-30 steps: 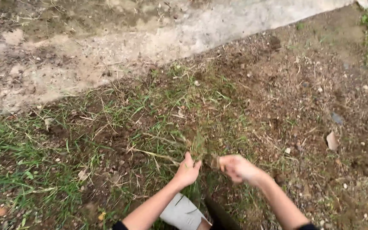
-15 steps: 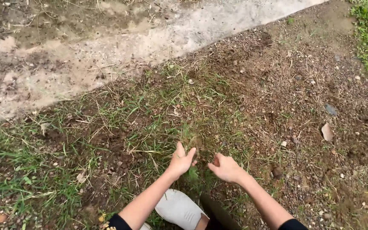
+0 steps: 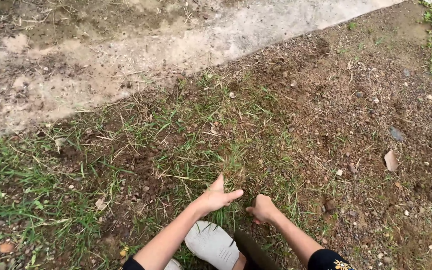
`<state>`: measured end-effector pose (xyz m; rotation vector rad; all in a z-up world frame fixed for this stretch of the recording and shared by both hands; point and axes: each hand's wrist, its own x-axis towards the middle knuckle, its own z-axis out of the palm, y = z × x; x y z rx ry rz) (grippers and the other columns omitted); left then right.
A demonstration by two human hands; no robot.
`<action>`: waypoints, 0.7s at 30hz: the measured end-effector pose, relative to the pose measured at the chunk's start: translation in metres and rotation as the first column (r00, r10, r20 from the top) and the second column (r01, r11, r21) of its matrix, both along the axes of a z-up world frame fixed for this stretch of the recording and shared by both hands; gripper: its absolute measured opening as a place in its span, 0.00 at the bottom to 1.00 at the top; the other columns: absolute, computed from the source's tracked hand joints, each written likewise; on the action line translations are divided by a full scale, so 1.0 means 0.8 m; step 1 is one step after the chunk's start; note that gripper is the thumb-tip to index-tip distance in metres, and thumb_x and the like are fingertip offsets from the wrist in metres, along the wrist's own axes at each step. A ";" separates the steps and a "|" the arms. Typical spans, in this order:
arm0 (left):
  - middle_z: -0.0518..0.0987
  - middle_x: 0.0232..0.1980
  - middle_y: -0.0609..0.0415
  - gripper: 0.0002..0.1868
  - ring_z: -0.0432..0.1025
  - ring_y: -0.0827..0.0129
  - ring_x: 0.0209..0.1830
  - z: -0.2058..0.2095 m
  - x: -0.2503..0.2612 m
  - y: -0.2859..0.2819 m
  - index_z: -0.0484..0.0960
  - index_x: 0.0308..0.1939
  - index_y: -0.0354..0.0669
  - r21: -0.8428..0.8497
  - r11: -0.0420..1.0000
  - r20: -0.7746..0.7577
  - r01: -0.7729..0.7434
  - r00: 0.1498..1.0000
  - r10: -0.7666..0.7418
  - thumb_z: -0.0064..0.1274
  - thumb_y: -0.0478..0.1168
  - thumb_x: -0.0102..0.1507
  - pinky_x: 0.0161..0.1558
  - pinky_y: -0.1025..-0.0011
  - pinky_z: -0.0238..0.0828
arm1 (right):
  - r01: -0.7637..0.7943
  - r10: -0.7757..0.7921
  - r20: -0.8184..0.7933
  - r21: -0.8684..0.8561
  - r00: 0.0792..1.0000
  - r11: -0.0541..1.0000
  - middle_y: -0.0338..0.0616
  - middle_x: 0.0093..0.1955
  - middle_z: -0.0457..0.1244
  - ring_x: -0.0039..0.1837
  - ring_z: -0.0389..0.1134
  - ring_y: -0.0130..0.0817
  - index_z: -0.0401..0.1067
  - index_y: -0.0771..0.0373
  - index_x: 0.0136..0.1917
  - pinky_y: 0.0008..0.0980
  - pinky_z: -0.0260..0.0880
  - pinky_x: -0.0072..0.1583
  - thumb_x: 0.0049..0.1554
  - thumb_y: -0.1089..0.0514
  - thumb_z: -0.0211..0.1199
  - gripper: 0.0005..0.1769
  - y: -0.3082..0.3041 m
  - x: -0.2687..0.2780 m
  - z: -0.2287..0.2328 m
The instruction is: The person is manually pulling weeds and grass from the soil next to a concrete walkway.
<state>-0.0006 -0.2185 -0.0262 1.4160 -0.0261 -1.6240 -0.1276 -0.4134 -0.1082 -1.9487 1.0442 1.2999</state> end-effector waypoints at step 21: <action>0.34 0.84 0.48 0.39 0.36 0.55 0.84 -0.040 -0.055 -0.035 0.34 0.79 0.40 0.080 0.997 0.058 0.020 0.998 -0.025 0.42 0.39 0.72 0.82 0.57 0.39 | -0.169 0.203 0.152 -0.206 0.967 0.964 0.41 0.58 0.73 0.59 0.77 0.33 0.79 0.58 0.56 0.36 0.77 0.66 0.60 0.64 0.57 0.14 -0.037 -0.060 -0.063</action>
